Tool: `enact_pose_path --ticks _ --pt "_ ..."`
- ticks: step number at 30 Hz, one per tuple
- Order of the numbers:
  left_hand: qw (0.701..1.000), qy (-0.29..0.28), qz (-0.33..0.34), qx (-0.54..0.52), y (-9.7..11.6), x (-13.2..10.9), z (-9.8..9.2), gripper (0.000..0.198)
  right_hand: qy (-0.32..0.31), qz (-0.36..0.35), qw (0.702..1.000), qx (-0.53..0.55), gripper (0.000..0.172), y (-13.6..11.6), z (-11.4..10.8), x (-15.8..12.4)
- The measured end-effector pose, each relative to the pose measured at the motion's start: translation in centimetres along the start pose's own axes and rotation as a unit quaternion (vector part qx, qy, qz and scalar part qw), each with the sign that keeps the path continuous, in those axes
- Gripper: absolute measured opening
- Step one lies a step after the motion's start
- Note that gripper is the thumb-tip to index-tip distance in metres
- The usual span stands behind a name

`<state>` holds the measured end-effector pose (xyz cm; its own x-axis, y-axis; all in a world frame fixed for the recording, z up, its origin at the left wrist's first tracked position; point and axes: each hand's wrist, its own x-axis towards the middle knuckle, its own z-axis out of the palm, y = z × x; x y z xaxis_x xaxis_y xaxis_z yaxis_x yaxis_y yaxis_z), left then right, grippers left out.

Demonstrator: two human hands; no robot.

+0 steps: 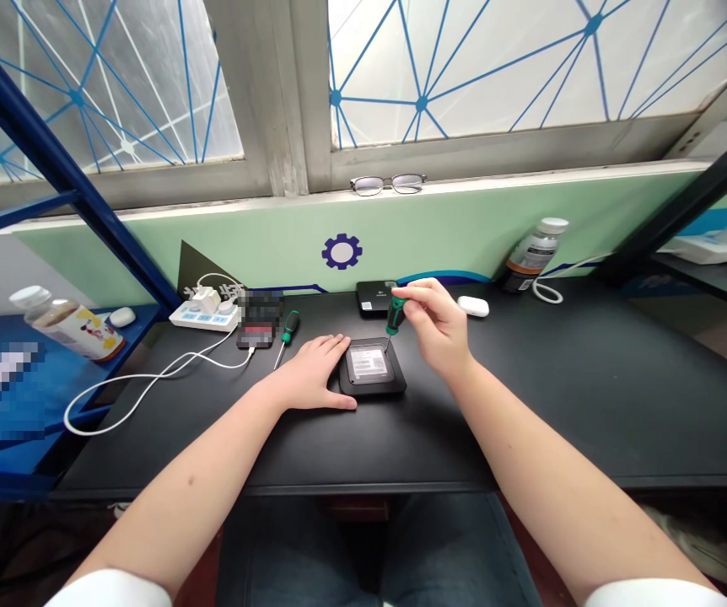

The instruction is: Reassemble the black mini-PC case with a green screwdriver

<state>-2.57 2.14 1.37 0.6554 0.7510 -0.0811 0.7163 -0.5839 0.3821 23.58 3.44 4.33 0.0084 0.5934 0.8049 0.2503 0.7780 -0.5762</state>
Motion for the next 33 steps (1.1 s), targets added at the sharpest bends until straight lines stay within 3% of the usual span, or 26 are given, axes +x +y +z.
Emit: enact_pose_path --ticks 6,12,16,19,23,27,33 --pt "1.0 0.008 0.005 -0.001 -0.3 0.0 0.2 0.119 0.002 0.059 0.998 0.028 0.02 0.7 0.2 -0.1" --pt "1.0 0.001 -0.002 -0.007 -0.1 0.0 0.1 0.12 0.003 0.012 1.0 -0.008 0.023 0.8 0.8 -0.4" --pt "0.999 0.006 -0.014 -0.03 -0.3 -0.2 0.0 0.125 -0.016 0.017 1.0 -0.012 0.025 0.8 1.0 -0.9" --pt "0.999 0.002 -0.028 -0.04 -0.4 -0.2 0.0 0.125 0.033 0.028 0.999 -0.024 0.027 0.8 1.0 -1.0" --pt "0.999 0.009 -0.015 -0.045 0.3 0.1 0.0 0.122 0.102 0.061 0.992 0.044 0.035 0.7 1.6 -0.9" --pt "0.999 0.022 0.009 -0.026 1.8 0.3 0.1 0.119 0.068 0.071 0.993 0.072 0.034 0.1 3.1 -1.1" --pt "1.0 0.016 0.018 -0.006 2.6 0.4 0.2 0.119 0.005 0.037 0.999 0.0 0.027 -0.5 4.3 -1.6"
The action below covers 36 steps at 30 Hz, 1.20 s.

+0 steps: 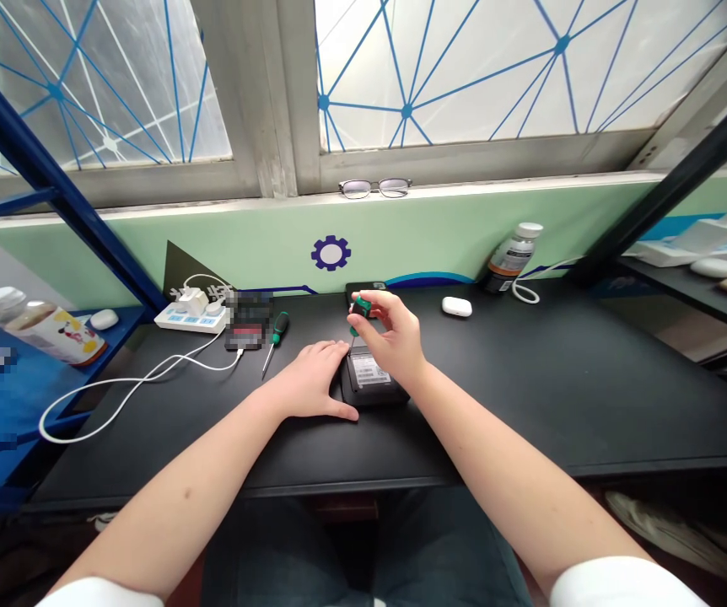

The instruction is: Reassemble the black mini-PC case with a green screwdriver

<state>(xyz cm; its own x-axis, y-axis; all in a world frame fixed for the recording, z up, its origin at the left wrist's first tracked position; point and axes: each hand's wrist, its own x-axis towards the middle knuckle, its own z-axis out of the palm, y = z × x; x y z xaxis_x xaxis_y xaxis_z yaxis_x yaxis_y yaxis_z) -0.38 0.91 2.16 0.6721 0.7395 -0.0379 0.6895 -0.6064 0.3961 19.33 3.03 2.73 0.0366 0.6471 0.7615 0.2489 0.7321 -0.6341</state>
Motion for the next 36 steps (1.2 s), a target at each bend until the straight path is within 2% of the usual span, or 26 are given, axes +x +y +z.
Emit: enact_pose_path --ticks 6,10,14,18,23,29,32,34,36 --pt "1.0 -0.003 0.016 -0.005 -0.9 0.0 0.5 0.122 -0.026 -0.042 0.999 -0.003 0.025 -0.1 -0.2 0.5" --pt "1.0 -0.018 0.013 0.006 -0.9 0.0 0.5 0.122 -0.029 -0.024 0.999 0.032 0.028 -0.1 -0.2 0.8" --pt "1.0 -0.022 0.014 0.011 -0.8 0.0 0.3 0.121 -0.011 -0.011 1.0 -0.004 0.026 -0.1 -0.2 0.9" --pt "1.0 -0.02 0.015 0.008 -0.9 0.0 0.3 0.12 -0.038 0.007 0.999 0.02 0.03 -0.3 -0.4 0.9" --pt "1.0 -0.017 0.024 0.01 -0.8 0.1 0.2 0.12 -0.012 -0.01 1.0 0.015 0.021 0.0 -0.3 1.3" --pt "1.0 -0.013 0.023 0.007 -0.7 0.0 0.0 0.119 -0.019 0.034 0.994 0.106 0.03 0.2 1.2 1.0" --pt "1.0 -0.018 0.017 0.009 -0.6 -0.1 0.0 0.118 0.005 -0.004 0.999 0.032 0.028 0.1 1.3 0.6" --pt "1.0 -0.017 0.019 0.007 -0.6 -0.1 0.0 0.117 0.007 -0.05 0.998 -0.023 0.022 0.0 1.0 0.6" --pt "1.0 -0.013 0.023 0.006 -0.6 -0.1 0.0 0.117 0.004 -0.071 0.997 -0.041 0.024 -0.1 0.6 0.6"
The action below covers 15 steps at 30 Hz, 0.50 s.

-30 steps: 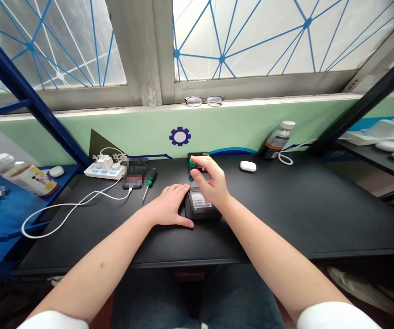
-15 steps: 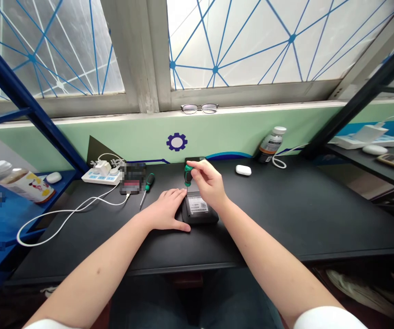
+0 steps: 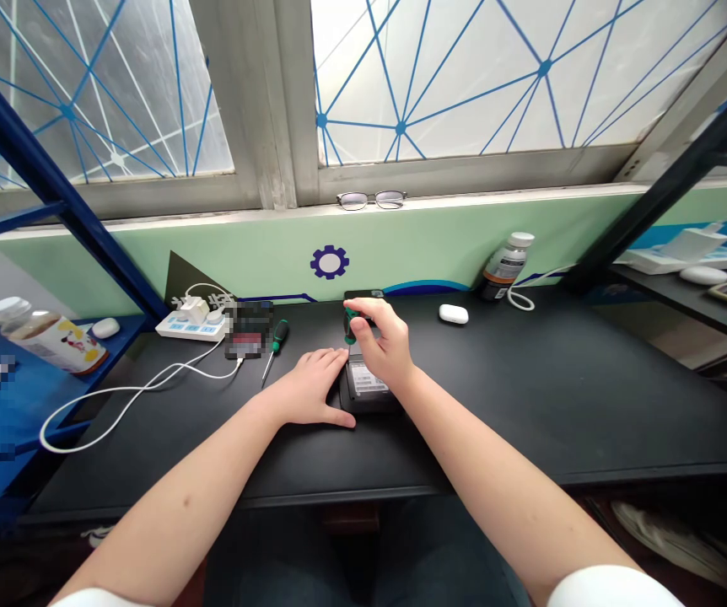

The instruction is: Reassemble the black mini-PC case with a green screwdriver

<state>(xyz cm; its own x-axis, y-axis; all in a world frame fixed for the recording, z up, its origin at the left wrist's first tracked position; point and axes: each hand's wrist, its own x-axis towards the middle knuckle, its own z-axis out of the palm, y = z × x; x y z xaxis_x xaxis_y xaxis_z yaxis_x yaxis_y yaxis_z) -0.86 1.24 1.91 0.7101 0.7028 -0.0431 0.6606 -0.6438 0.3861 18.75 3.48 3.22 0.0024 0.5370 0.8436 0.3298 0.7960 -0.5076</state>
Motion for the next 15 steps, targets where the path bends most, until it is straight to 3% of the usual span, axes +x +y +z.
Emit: enact_pose_path --ticks 4,15 --pt "1.0 0.002 0.004 0.004 -0.07 0.05 0.07 0.118 0.007 0.031 0.999 0.022 0.032 -0.1 -0.43 0.26" --pt "1.0 -0.002 -0.001 0.009 -0.08 0.08 0.1 0.118 -0.013 0.135 0.978 0.159 0.026 -0.16 0.13 0.76"
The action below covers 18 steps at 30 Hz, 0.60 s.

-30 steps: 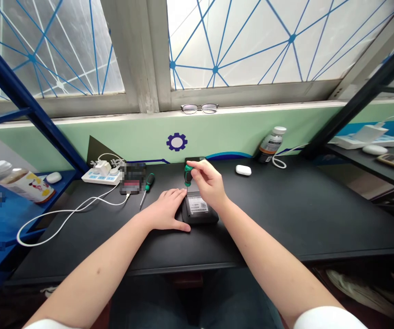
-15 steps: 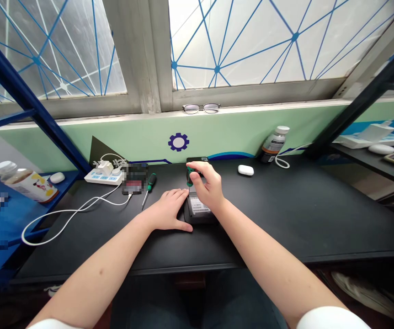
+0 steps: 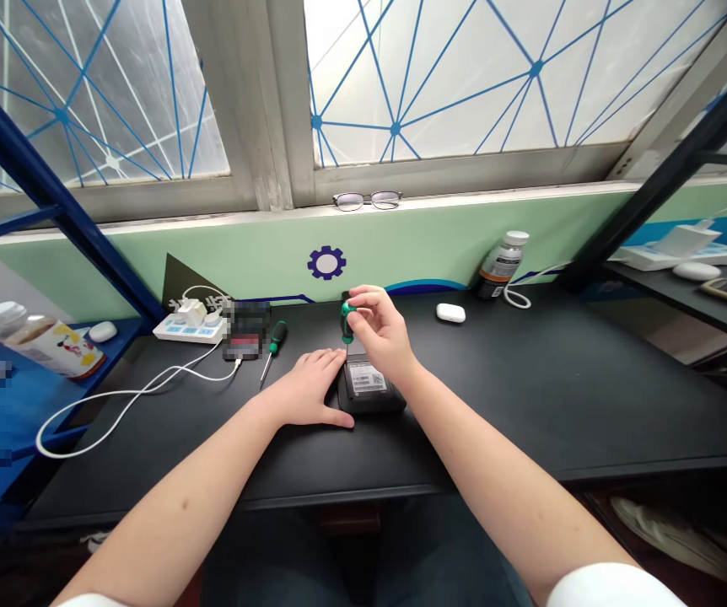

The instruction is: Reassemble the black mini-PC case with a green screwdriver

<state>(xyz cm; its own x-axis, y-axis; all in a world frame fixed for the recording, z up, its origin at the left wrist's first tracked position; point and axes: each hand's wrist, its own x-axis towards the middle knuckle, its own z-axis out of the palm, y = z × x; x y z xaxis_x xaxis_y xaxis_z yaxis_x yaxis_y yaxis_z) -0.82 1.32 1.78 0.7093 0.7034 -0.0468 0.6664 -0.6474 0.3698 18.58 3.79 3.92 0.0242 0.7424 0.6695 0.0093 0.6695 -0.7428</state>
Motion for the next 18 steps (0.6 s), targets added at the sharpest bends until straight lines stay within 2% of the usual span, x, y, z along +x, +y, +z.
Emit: enact_pose_path --ticks 3,5,10,13,18 --pt "1.0 -0.006 -0.008 0.003 0.2 0.0 -0.19 0.119 -0.028 0.053 0.996 0.066 0.034 -0.14 0.46 -0.08" --pt "1.0 -0.007 -0.007 0.006 0.25 0.0 -0.24 0.119 -0.032 0.06 0.994 0.082 0.036 -0.02 0.65 -0.12" --pt "1.0 -0.016 -0.011 0.009 0.19 0.0 -0.17 0.121 0.016 -0.016 1.0 0.0 0.025 0.65 0.29 0.02" --pt "1.0 -0.019 -0.012 0.012 0.16 0.02 -0.12 0.121 0.011 -0.039 0.999 -0.026 0.012 0.64 -0.12 0.02" --pt "1.0 0.001 0.004 0.0 0.06 0.06 -0.09 0.114 -0.033 -0.04 0.998 -0.038 0.021 0.38 -0.11 -0.34"
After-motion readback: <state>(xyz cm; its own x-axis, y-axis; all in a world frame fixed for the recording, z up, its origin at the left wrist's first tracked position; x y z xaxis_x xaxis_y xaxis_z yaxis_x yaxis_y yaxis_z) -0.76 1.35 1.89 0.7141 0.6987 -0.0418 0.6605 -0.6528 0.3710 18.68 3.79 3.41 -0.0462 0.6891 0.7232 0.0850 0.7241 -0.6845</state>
